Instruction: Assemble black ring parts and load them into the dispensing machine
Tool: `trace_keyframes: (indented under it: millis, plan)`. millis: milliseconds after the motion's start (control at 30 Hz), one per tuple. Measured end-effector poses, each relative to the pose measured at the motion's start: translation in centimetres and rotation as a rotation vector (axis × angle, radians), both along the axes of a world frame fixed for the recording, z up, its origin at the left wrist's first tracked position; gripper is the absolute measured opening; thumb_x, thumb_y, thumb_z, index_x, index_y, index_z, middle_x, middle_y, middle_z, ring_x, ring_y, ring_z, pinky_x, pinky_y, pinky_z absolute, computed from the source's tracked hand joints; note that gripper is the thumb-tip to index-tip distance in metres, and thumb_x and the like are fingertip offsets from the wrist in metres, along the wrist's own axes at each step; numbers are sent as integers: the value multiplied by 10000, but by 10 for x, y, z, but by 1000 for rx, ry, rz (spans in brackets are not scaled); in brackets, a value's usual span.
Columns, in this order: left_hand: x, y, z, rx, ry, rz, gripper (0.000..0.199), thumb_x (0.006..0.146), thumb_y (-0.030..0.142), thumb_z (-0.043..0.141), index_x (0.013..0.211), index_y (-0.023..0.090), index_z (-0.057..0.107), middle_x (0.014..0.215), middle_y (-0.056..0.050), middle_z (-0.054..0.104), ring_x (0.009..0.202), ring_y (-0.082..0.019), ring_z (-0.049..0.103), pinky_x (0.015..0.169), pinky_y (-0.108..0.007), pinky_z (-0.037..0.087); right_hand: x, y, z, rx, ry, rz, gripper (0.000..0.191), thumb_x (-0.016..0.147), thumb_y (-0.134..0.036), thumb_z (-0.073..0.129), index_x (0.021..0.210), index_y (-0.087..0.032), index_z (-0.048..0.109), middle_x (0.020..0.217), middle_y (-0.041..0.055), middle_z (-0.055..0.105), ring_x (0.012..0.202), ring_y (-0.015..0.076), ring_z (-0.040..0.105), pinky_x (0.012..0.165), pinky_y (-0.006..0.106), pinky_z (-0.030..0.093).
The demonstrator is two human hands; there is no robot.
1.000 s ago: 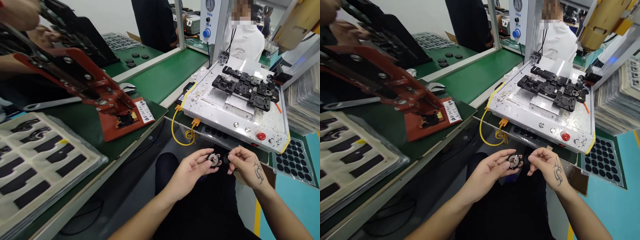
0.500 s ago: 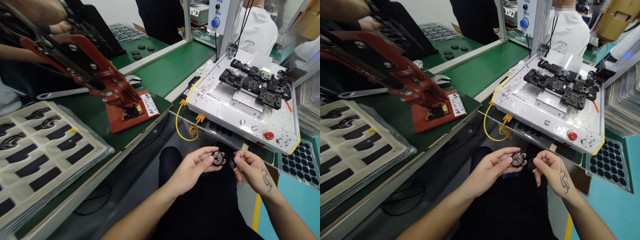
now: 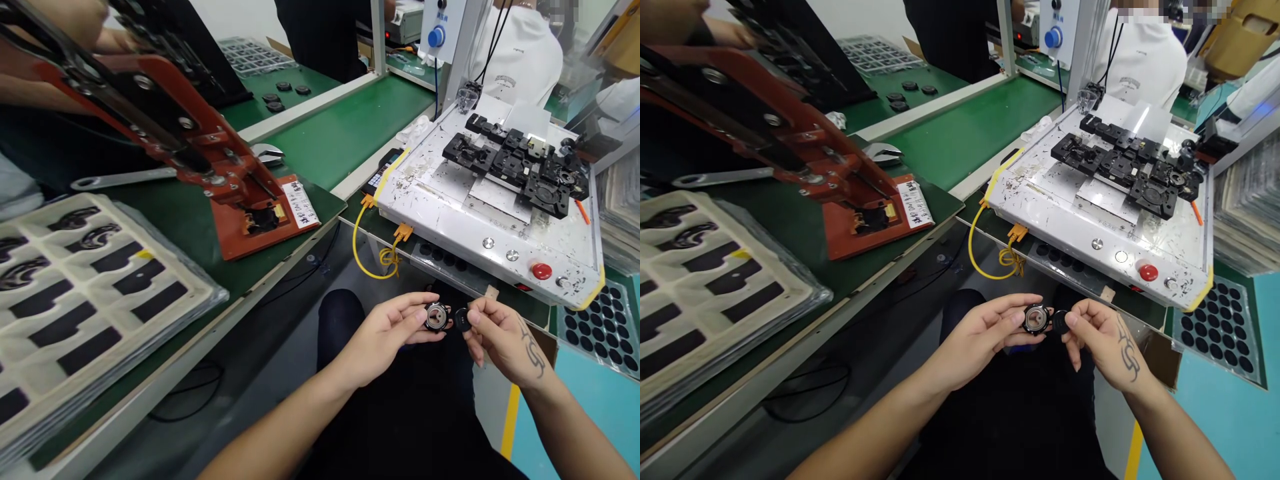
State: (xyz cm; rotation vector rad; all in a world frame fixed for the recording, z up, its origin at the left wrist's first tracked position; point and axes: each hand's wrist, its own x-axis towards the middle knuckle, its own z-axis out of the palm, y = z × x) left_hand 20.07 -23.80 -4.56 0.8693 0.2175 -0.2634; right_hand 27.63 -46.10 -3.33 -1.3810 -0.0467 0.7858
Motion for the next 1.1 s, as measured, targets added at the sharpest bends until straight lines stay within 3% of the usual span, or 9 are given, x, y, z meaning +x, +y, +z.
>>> trace_keyframes:
  millis: [233, 567, 633, 800, 1100]
  plan:
    - [0, 0, 1, -1, -18, -7, 453, 932, 427, 855, 1290, 162, 774, 1162, -121, 839, 1113, -284, 793, 997, -442, 668, -1, -1, -1, -36, -63, 42, 378, 959, -526, 799, 838, -196, 657, 698, 7, 723, 444, 109, 595, 452, 238, 467]
    - [-1, -2, 4, 14, -30, -8, 485, 906, 454, 874, 1293, 175, 783, 1168, -115, 835, 1112, -276, 788, 1001, -442, 670, -2, 3, 9, -225, -260, 61, 400, 989, -578, 734, 851, -218, 627, 650, -32, 601, 548, 119, 512, 548, 262, 392]
    - [-1, -2, 3, 16, -35, -13, 489, 908, 456, 872, 1297, 174, 780, 1165, -116, 834, 1115, -279, 788, 1007, -448, 667, -1, 3, 8, -234, -327, 74, 368, 1010, -549, 715, 854, -224, 636, 718, -22, 601, 620, 133, 517, 598, 273, 409]
    - [-2, -1, 2, 38, -47, -21, 494, 916, 459, 861, 1311, 176, 773, 1183, -119, 823, 1166, -304, 769, 1019, -463, 659, 1, 6, 8, -224, -514, 110, 265, 1047, -445, 685, 884, -238, 660, 1131, 37, 639, 945, 183, 592, 804, 298, 460]
    - [-4, -5, 1, 105, -61, -24, 503, 941, 459, 833, 1351, 176, 760, 1173, -103, 816, 1140, -286, 775, 1057, -457, 644, -7, 16, 6, -225, -545, 138, 234, 1053, -421, 677, 900, -246, 649, 1137, 44, 644, 1029, 218, 620, 927, 352, 468]
